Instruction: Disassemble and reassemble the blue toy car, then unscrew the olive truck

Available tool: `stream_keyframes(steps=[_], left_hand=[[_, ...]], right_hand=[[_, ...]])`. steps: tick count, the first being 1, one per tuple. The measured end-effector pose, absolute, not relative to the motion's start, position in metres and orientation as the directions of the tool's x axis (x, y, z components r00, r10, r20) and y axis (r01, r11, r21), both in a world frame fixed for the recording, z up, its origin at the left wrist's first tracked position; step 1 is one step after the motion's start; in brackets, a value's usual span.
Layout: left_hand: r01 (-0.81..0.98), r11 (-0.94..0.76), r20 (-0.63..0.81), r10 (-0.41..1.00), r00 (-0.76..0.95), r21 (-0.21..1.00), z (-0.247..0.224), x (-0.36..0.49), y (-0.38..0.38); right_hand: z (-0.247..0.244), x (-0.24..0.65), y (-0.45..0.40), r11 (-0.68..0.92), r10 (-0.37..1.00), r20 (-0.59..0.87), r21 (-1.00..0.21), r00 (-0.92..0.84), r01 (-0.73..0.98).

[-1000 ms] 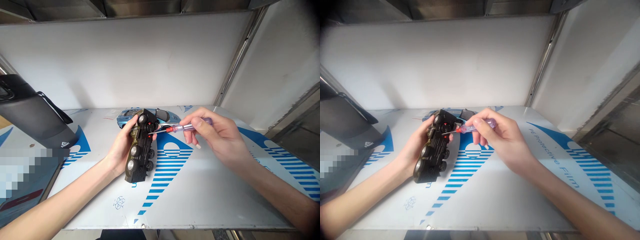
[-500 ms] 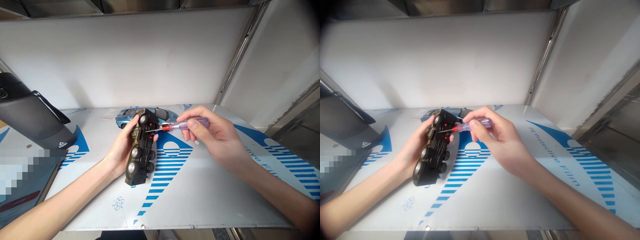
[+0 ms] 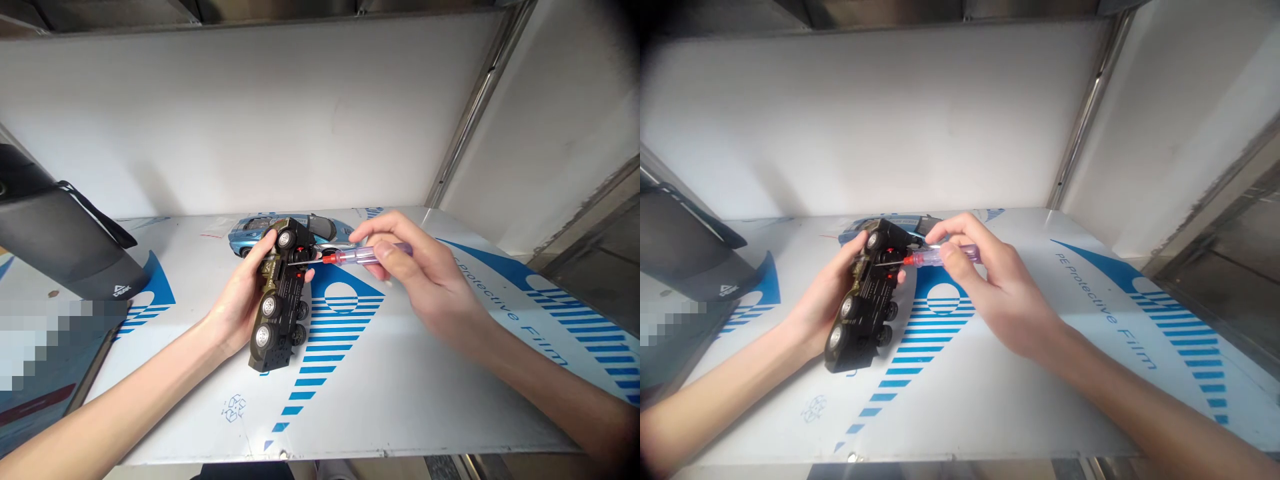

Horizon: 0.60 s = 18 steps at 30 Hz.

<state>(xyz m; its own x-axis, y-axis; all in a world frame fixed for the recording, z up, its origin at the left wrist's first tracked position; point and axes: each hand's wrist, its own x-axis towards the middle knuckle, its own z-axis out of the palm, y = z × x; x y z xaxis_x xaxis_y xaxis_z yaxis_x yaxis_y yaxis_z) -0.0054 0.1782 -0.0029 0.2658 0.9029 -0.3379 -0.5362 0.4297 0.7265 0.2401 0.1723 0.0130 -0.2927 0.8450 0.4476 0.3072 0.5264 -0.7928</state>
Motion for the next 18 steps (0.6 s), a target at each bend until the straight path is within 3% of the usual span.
stream_keyframes(steps=[7,12,18], left_hand=[[-0.534,0.445,-0.389,0.894,0.22,0.719,-0.002,-0.001,0.179],[-0.529,0.461,-0.416,0.885,0.211,0.712,-0.003,-0.003,0.181],[-0.526,0.432,-0.417,0.896,0.156,0.732,0.0,0.001,0.18]], right_hand=[[0.01,0.239,0.183,0.504,0.858,0.441,-0.821,-0.264,0.267],[0.007,0.239,0.189,0.39,0.912,0.322,-0.873,-0.255,0.292],[0.008,0.237,0.188,0.38,0.91,0.306,-0.886,-0.279,0.267]])
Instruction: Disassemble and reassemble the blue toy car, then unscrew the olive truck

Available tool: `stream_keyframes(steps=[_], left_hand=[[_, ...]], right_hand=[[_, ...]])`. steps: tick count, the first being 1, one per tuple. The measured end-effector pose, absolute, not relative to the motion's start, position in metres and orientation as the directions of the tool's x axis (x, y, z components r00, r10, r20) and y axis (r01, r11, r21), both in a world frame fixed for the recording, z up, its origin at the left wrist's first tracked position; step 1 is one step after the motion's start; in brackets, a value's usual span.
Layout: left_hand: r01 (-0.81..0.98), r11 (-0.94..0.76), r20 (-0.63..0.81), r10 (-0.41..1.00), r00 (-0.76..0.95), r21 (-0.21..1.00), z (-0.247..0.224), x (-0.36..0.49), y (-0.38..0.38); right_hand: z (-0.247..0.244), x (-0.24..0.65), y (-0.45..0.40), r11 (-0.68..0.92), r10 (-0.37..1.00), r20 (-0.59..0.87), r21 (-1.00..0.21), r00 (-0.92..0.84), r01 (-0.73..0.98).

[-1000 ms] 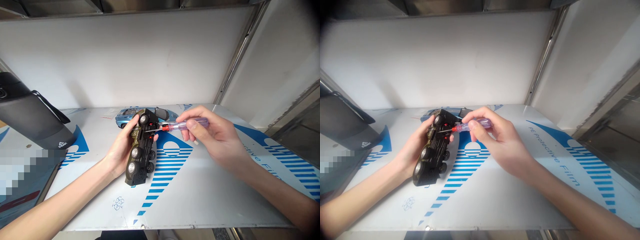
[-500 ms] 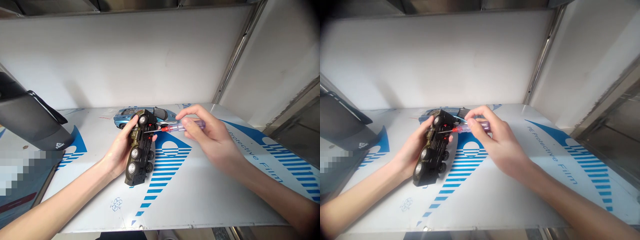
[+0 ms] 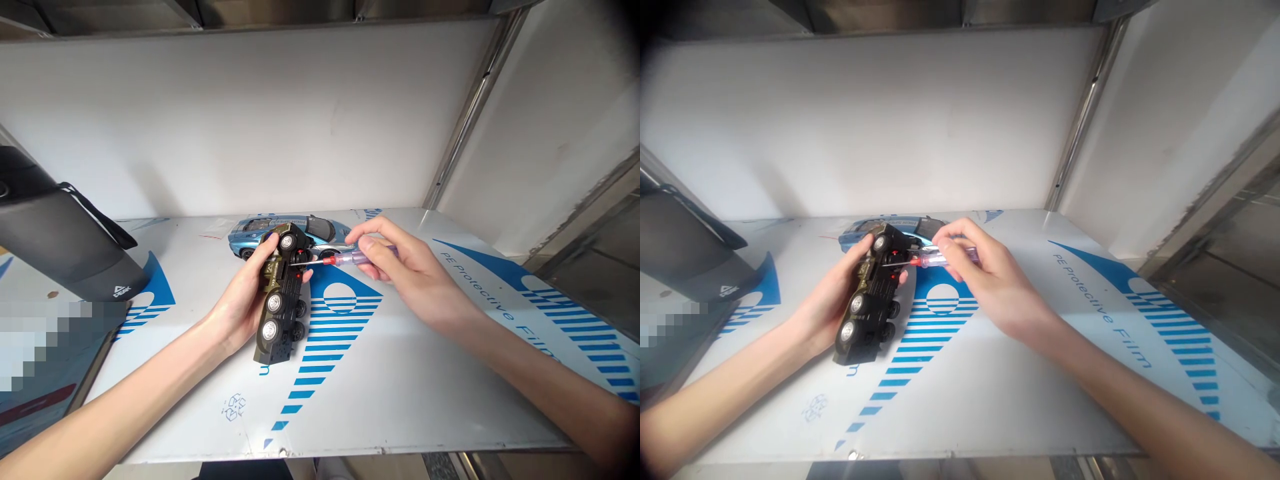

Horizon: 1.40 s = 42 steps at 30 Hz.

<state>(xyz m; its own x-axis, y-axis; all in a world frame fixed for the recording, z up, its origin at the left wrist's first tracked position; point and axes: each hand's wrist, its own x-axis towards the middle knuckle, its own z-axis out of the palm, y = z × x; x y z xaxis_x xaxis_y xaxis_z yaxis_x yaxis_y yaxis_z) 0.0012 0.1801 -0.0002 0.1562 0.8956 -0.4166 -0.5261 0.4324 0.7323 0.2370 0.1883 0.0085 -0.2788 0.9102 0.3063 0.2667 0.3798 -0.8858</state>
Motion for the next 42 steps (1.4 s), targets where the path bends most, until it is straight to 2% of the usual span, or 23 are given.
stream_keyframes(steps=[12,19,28,38,42], left_hand=[[-0.522,0.407,-0.395,0.908,0.14,0.75,-0.005,-0.005,0.18],[-0.506,0.409,-0.407,0.905,0.121,0.759,-0.002,-0.001,0.18],[-0.498,0.433,-0.427,0.894,0.133,0.751,-0.001,-0.004,0.183],[-0.506,0.42,-0.396,0.904,0.161,0.753,-0.006,-0.01,0.186],[-0.478,0.399,-0.401,0.91,0.103,0.783,0.0,-0.008,0.186]], right_hand=[[0.005,0.237,0.193,0.351,0.908,0.272,-0.908,-0.319,0.227],[0.003,0.237,0.191,0.368,0.908,0.294,-0.9,-0.299,0.233],[0.004,0.239,0.189,0.481,0.865,0.393,-0.827,-0.312,0.293],[0.007,0.242,0.189,0.495,0.863,0.415,-0.812,-0.289,0.309],[0.011,0.246,0.193,0.485,0.87,0.408,-0.81,-0.277,0.329]])
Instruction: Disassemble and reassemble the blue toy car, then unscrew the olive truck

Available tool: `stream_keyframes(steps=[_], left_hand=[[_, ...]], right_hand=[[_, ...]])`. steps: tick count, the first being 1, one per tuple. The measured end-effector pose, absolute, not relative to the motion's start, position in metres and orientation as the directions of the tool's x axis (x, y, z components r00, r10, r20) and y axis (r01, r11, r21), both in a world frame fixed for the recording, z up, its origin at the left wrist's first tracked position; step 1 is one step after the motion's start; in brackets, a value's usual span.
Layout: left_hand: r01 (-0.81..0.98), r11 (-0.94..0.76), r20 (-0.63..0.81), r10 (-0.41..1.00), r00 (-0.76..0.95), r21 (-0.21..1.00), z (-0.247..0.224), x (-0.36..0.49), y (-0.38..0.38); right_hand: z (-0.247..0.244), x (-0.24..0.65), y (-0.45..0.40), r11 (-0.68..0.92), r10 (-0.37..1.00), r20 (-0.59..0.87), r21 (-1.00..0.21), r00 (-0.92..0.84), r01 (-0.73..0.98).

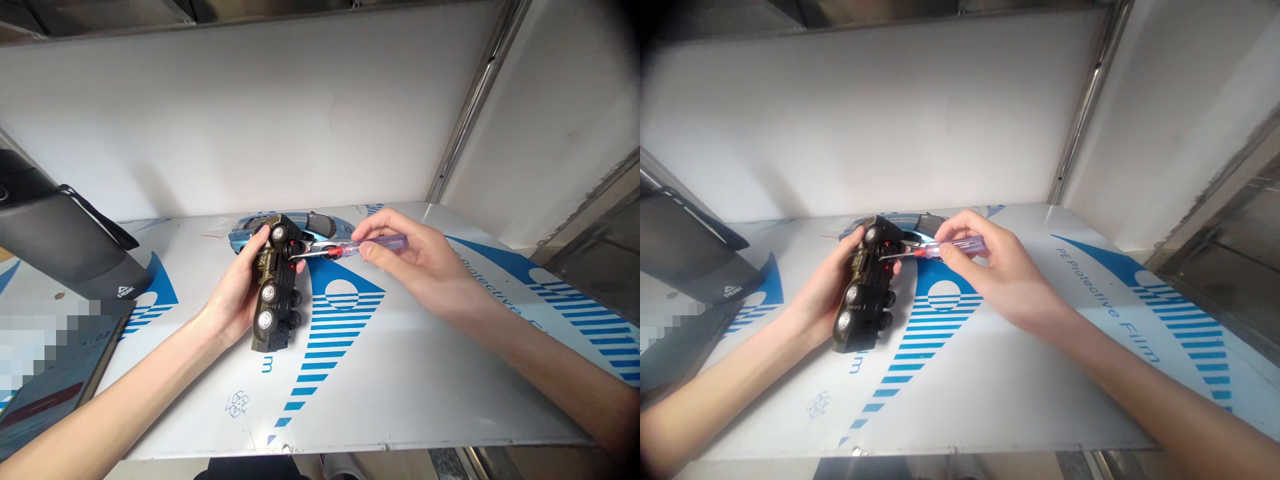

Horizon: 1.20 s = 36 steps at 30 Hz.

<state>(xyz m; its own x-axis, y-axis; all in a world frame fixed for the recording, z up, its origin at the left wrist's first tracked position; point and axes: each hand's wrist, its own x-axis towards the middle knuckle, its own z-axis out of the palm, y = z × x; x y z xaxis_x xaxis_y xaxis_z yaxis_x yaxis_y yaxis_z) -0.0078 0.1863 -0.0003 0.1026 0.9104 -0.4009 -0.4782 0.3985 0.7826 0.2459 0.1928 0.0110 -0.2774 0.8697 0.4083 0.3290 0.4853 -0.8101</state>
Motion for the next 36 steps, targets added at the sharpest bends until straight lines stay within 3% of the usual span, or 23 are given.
stream_keyframes(steps=[8,17,25,32,36], left_hand=[[-0.447,0.212,-0.271,0.96,-0.07,0.869,0.005,-0.015,0.192],[-0.439,0.139,-0.184,0.981,-0.06,0.888,0.002,-0.023,0.195],[-0.452,0.161,-0.197,0.98,-0.034,0.877,0.003,-0.024,0.195],[-0.472,0.199,-0.252,0.966,-0.053,0.859,0.005,-0.022,0.195],[-0.46,0.201,-0.248,0.968,-0.042,0.865,0.002,-0.023,0.196]], right_hand=[[0.011,0.251,0.201,0.359,0.892,0.135,-0.793,-0.432,0.493],[0.001,0.25,0.2,0.386,0.788,-0.077,-0.712,-0.611,0.587],[-0.004,0.246,0.189,0.612,0.723,0.012,-0.473,-0.69,0.633],[-0.003,0.247,0.185,0.647,0.68,-0.058,-0.421,-0.73,0.636],[-0.004,0.248,0.184,0.706,0.623,0.013,-0.439,-0.782,0.555]])
